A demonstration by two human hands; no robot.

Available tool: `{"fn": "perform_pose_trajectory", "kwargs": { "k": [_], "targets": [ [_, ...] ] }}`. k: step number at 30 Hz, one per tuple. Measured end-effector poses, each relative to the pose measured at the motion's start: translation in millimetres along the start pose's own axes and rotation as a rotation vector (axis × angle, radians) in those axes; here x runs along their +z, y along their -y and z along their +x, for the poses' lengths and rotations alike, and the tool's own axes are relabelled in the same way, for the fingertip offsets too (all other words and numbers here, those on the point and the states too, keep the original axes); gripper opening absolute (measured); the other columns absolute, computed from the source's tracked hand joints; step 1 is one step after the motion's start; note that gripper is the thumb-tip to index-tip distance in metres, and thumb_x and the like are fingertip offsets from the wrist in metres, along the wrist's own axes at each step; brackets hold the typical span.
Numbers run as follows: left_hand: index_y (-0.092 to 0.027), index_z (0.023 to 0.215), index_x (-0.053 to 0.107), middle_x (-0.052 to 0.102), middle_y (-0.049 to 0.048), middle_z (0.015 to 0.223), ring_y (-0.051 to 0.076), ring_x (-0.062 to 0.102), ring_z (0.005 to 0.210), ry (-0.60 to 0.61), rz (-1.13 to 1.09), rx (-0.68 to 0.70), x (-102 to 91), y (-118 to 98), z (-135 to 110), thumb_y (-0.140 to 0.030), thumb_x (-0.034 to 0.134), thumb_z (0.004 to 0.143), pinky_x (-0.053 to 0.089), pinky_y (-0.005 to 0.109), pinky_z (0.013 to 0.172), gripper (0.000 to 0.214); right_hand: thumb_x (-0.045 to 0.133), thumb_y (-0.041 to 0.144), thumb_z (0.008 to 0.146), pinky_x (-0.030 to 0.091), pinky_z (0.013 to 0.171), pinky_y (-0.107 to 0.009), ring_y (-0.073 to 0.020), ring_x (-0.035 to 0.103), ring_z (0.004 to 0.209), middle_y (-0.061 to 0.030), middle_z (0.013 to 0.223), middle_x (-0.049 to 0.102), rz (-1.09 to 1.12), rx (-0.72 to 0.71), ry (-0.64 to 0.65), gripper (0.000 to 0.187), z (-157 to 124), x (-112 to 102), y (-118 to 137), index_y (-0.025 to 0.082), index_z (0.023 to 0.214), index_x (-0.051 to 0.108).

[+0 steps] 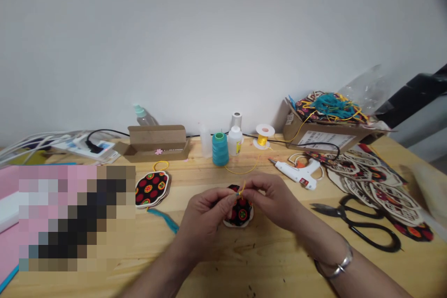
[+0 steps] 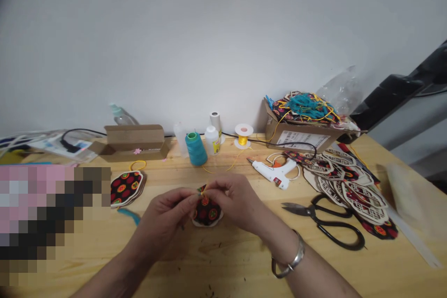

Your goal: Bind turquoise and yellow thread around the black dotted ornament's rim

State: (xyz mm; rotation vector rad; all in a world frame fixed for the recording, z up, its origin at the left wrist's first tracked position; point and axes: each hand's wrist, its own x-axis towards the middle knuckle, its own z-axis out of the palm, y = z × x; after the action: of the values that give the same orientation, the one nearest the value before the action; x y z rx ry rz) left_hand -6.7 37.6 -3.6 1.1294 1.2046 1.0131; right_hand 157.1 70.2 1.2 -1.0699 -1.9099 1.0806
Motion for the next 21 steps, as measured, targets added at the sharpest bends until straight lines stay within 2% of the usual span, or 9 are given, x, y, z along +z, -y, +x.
{"fn": "perform_pose_trajectory", "kwargs": {
  "k": [4,11,16,21],
  "targets": [
    [-0.016,0.074,0.071,0.051,-0.0045,0.050,0.008,0.040,0.048,-0.072,-0.028,-0.005,-0.9,1,0,-0.029,0.064,0.071,0.033,0.017,0.046,0.015,0.058,0.014,0.075,0.042,0.058,-0.021,-0.0101,0.054,0.060,0.0004,0.064,0.062,0.037,-0.033,-0.006,0.011,0,5,0,0.015,0.068,0.066],
    [-0.018,0.077,0.072,0.061,-0.0022,0.057,0.013,0.054,0.060,-0.168,0.000,-0.001,0.2,1,0,-0.029,0.066,0.069,0.042,0.021,0.058,0.015,0.055,0.017,0.079,0.043,0.059,-0.022,-0.0117,0.057,0.063,0.0002,0.068,0.066,0.057,0.039,-0.031,0.014,-6,11,5,0.018,0.075,0.068],
    [-0.018,0.076,0.073,0.064,-0.0007,0.060,0.015,0.058,0.066,-0.179,0.012,-0.005,0.4,1,2,-0.030,0.066,0.069,0.044,0.023,0.063,0.016,0.049,0.022,0.084,0.041,0.057,-0.021,-0.0112,0.056,0.062,0.0005,0.068,0.066,-0.038,0.028,-0.007,0.019,-9,14,5,0.018,0.076,0.067],
    [-0.017,0.075,0.072,0.057,-0.0029,0.051,0.014,0.055,0.059,-0.152,-0.041,-0.056,-0.1,5,3,-0.031,0.066,0.068,0.043,0.023,0.059,0.017,0.047,0.022,0.085,0.039,0.057,-0.020,-0.0103,0.055,0.062,0.0011,0.069,0.065,-0.040,0.025,0.005,0.023,-10,19,3,0.018,0.070,0.064]
  ]
}}
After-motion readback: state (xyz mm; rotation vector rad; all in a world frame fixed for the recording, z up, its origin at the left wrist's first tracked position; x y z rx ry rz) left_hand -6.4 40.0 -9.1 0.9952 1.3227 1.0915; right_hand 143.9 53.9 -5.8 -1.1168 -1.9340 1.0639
